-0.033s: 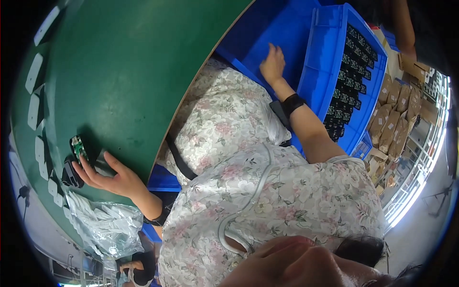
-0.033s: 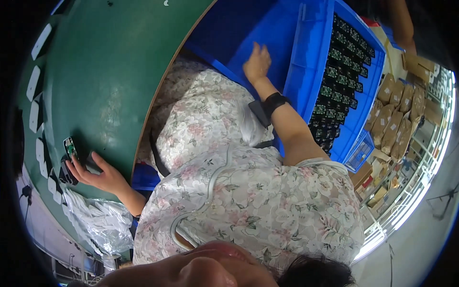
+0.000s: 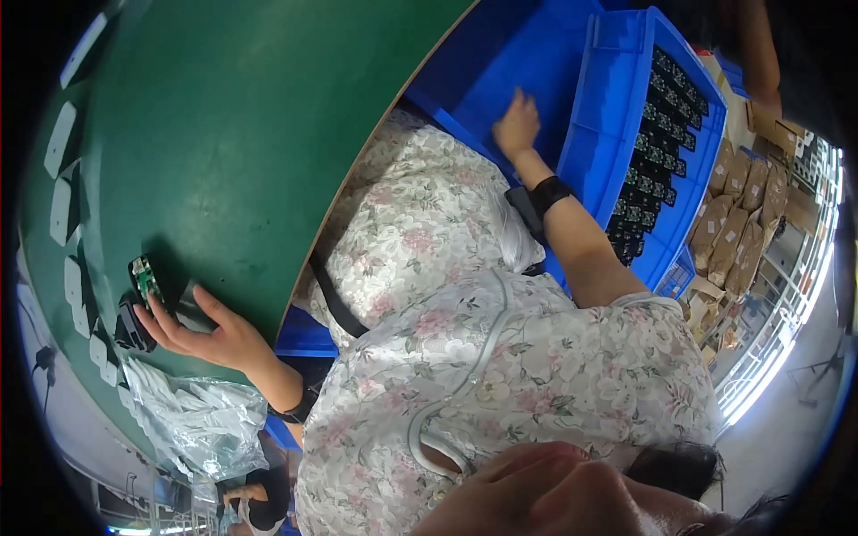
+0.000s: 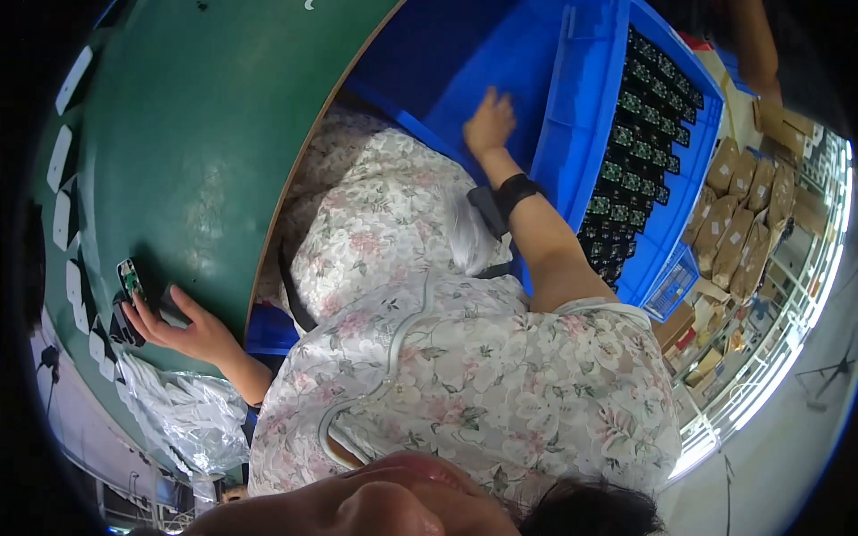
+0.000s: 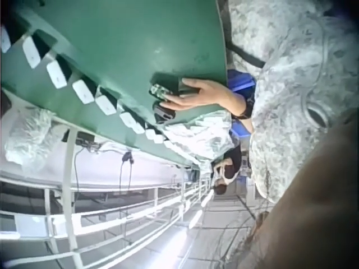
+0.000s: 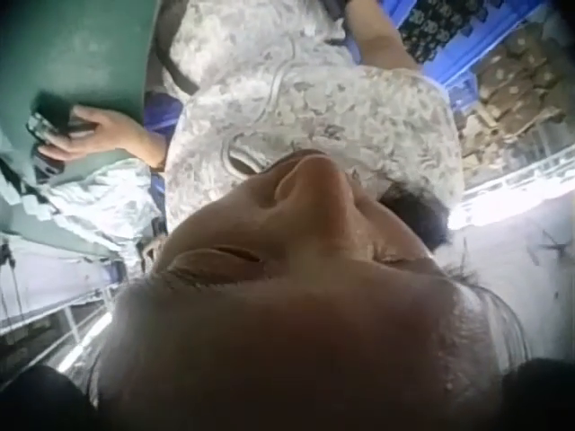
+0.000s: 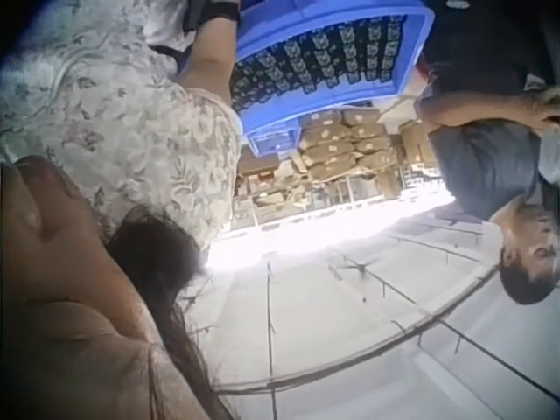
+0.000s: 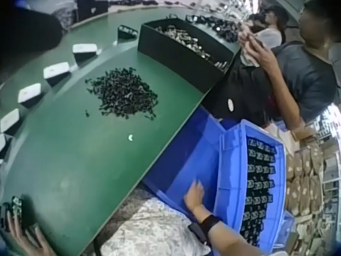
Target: The person assembles electronic devices by fitting a circuit board into a black housing and pressing a white cover onto the assembly. They then place the completed unit on the workbench and retrieve more components from a blue bin.
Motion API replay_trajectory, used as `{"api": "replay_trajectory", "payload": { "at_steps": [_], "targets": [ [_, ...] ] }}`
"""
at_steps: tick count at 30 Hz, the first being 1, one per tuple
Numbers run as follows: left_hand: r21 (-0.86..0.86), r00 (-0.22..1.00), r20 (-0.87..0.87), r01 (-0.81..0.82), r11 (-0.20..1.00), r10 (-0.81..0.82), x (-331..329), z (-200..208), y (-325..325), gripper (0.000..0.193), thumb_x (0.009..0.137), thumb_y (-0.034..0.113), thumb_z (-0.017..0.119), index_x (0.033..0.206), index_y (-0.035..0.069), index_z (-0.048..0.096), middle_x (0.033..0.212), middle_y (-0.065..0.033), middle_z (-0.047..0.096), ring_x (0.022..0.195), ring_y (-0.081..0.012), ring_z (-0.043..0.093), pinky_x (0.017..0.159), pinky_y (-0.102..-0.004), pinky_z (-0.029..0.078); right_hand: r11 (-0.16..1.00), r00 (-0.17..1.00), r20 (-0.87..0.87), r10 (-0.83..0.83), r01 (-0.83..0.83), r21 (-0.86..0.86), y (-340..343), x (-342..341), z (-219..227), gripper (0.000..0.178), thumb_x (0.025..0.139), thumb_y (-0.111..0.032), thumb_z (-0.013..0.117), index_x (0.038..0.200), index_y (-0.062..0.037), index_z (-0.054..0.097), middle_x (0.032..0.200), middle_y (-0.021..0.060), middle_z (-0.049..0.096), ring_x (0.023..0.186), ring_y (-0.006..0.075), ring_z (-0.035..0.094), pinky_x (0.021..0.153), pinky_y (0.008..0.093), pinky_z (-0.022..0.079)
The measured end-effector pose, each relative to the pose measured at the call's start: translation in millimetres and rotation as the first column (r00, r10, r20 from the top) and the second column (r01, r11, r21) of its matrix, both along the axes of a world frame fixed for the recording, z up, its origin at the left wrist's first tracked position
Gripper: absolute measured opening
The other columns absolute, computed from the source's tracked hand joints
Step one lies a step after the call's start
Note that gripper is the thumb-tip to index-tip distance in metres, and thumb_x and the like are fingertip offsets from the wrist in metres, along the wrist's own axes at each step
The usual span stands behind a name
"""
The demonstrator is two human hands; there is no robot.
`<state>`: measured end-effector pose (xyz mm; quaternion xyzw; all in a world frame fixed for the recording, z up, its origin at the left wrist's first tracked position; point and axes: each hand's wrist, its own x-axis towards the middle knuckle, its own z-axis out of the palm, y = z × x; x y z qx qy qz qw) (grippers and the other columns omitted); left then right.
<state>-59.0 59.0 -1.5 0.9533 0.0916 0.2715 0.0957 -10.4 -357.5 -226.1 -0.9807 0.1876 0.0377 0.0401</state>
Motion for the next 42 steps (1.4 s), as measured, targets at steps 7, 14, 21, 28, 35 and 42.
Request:
{"api": "replay_trajectory", "payload": {
  "at_steps": [7,14,21,28,35,42],
  "targets": [
    [0.127,0.997,-0.070,-0.032,0.991,0.041,-1.7,4.4,-2.3,0.046,0.091,0.022,0.064,0.129,0.000,0.050,0.139,-0.0203,0.042,0.126,-0.0341,0.043,0.103,-0.0444,0.037,0.824,0.701,-0.514,-0.495,0.566,-0.021,-93.4,-72.9,-69.7,0.078,0.086,-0.021,0.054,0.147,0.0028,0.010,0.144,0.0313,0.030,0.133,0.0433,0.034,0.111,0.0493,0.028],
    [0.122,0.988,-0.146,-0.040,0.992,0.058,4.5,6.0,-2.7,0.049,0.095,0.030,0.058,0.131,-0.001,0.047,0.139,-0.0210,0.039,0.129,-0.0341,0.039,0.103,-0.0456,0.037,0.832,0.618,-0.569,-0.542,0.301,-0.466,-125.1,-126.6,-140.5,0.067,0.087,-0.025,0.054,0.143,0.0039,0.029,0.137,0.0203,0.047,0.124,0.0352,0.050,0.098,0.0497,0.042],
    [0.058,0.981,-0.188,-0.033,0.998,0.044,2.2,13.9,-6.1,0.047,0.095,0.022,0.058,0.133,0.000,0.042,0.138,-0.0187,0.036,0.128,-0.0323,0.040,0.106,-0.0439,0.036,0.972,0.345,-0.926,-0.155,-0.111,-0.205,-78.6,-92.5,-33.5,0.038,0.089,-0.030,0.052,0.116,-0.0069,0.066,0.120,0.0123,0.064,0.110,0.0309,0.062,0.093,0.0463,0.045],
    [0.045,0.982,-0.190,0.004,0.999,0.004,3.3,13.7,-3.0,0.046,0.094,0.017,0.058,0.133,-0.001,0.041,0.140,-0.0181,0.034,0.128,-0.0326,0.039,0.106,-0.0441,0.038,0.979,0.640,-0.741,-0.203,0.123,-0.162,-73.3,-75.2,-18.9,0.030,0.088,-0.024,0.049,0.109,-0.0091,0.064,0.115,0.0149,0.064,0.106,0.0381,0.061,0.091,0.0435,0.048],
    [-0.006,0.978,-0.209,0.023,1.000,-0.024,5.1,14.3,-8.4,0.046,0.094,0.011,0.056,0.134,-0.002,0.036,0.141,-0.0194,0.031,0.128,-0.0337,0.040,0.107,-0.0450,0.039,0.855,0.802,-0.311,-0.510,0.511,-0.086,-112.9,-51.8,-50.5,0.030,0.088,-0.023,0.049,0.110,-0.0066,0.062,0.113,0.0166,0.063,0.104,0.0387,0.060,0.091,0.0442,0.047],
    [0.006,0.976,-0.211,0.056,0.998,-0.054,6.2,12.3,-5.4,0.046,0.094,0.010,0.055,0.134,-0.003,0.035,0.142,-0.0223,0.029,0.128,-0.0362,0.040,0.107,-0.0466,0.039,0.821,0.723,-0.394,-0.568,0.536,-0.199,-153.8,-67.2,-64.0,0.030,0.088,-0.024,0.050,0.110,-0.0060,0.062,0.113,0.0169,0.063,0.104,0.0381,0.060,0.091,0.0439,0.047]
  ]
}}
